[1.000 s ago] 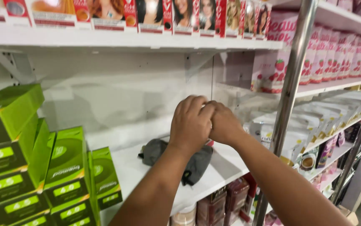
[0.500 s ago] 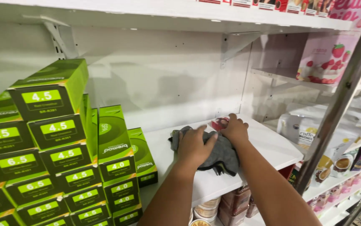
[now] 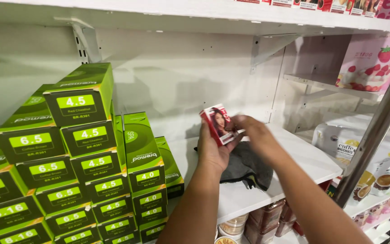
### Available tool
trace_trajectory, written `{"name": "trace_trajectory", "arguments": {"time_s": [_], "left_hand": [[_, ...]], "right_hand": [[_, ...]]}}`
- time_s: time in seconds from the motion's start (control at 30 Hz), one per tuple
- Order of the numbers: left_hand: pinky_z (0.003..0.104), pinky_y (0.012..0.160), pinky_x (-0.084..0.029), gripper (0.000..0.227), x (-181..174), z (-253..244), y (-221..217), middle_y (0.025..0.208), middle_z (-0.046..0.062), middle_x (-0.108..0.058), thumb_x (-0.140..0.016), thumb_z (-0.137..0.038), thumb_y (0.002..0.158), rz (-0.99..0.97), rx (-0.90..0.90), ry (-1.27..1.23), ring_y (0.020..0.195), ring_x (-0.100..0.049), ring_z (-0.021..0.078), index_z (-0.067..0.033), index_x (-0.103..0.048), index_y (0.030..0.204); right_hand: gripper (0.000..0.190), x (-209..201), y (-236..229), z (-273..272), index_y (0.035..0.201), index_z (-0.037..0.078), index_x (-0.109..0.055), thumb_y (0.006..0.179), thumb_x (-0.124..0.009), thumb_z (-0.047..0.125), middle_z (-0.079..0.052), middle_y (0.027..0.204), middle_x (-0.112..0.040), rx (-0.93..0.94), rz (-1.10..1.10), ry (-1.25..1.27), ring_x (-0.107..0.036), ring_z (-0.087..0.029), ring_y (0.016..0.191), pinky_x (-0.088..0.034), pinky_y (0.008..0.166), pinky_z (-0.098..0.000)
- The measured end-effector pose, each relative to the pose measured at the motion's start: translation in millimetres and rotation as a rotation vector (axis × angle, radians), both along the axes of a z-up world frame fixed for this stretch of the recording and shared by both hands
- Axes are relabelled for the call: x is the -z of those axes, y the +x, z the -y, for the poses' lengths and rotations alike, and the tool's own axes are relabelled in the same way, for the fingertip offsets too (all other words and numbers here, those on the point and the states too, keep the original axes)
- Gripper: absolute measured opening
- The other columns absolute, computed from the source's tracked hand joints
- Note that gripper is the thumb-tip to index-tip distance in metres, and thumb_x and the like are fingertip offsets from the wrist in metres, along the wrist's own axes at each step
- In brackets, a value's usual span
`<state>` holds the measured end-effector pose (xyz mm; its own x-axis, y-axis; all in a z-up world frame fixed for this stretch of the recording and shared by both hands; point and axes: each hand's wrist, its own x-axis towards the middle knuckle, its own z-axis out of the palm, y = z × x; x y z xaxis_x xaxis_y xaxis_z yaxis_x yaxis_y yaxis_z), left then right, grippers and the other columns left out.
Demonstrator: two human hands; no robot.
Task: The person wipes small red boxes with a cloth and places them on a shelf among other similar boxes. They then pick up a notebook and pen and write on the notebook while standing in front of the shelf.
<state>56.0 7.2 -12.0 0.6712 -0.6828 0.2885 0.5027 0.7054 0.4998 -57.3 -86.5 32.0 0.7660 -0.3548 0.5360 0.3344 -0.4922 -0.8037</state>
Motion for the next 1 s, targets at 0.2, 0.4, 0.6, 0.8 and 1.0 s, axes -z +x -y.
{"name": "trace_trajectory", "arguments": {"time_s": [0.2, 0.4, 0.6, 0.8, 1.0], "left_hand": [[0.049, 0.088, -0.064, 0.068, -28.1, -25.5, -24.5, 0.117, 0.005, -0.069, -0.042, -0.069, 0.092, -0.089, -0.1, -0.036, 0.111, -0.066, 0.0262, -0.0148, -0.057, 0.131], [0.038, 0.065, -0.059, 0.077, -21.5, -21.7, -18.3, 0.109, 0.007, -0.071, -0.043, -0.079, 0.088, -0.012, -0.104, 0.063, 0.09, -0.072, 0.0251, -0.0155, -0.061, 0.128], [0.032, 0.06, -0.057, 0.077, -15.7, -12.9, -14.6, 0.104, 0.001, -0.072, -0.042, -0.082, 0.086, -0.032, -0.071, 0.095, 0.085, -0.071, 0.0202, -0.0182, -0.064, 0.124], [0.037, 0.084, -0.053, 0.075, -23.6, -14.5, -26.0, 0.124, -0.002, -0.07, -0.045, -0.079, 0.085, 0.008, 0.006, 0.188, 0.103, -0.066, 0.0161, -0.0267, -0.06, 0.136], [0.043, 0.097, -0.055, 0.085, -22.1, -21.3, -10.2, 0.132, 0.013, -0.066, -0.051, -0.073, 0.085, 0.213, -0.031, 0.16, 0.121, -0.065, 0.0297, -0.0122, -0.054, 0.144]], "right_hand": [[0.063, 75.9, 27.6, 68.1, 0.139, -0.002, -0.05, 0.086, -0.072, 0.025, -0.021, 0.139, -0.055, -0.072, -0.108, -0.609, -0.049, -0.036, 0.128, -0.036, 0.105, -0.0477], [0.043, 38.6, -15.3, 22.4, 0.119, 0.007, -0.065, 0.083, -0.07, 0.029, -0.018, 0.109, -0.076, 0.116, -0.308, -0.618, -0.074, -0.031, 0.104, -0.055, 0.094, -0.0417], [0.036, 28.6, -36.3, 55.0, 0.12, 0.004, -0.059, 0.097, -0.063, 0.03, -0.022, 0.099, -0.071, 0.658, -0.023, -0.029, -0.071, -0.031, 0.093, -0.054, 0.081, -0.0401], [0.045, 14.5, -14.4, -2.5, 0.134, 0.003, -0.048, 0.103, -0.061, 0.034, -0.013, 0.114, -0.064, 0.302, 0.34, 0.087, -0.06, -0.024, 0.101, -0.055, 0.084, -0.0385], [0.086, -15.2, -1.3, -78.0, 0.155, 0.004, -0.025, 0.088, -0.075, 0.023, -0.028, 0.149, -0.041, 0.264, 0.652, -0.4, -0.046, -0.037, 0.135, -0.041, 0.107, -0.043]]}}
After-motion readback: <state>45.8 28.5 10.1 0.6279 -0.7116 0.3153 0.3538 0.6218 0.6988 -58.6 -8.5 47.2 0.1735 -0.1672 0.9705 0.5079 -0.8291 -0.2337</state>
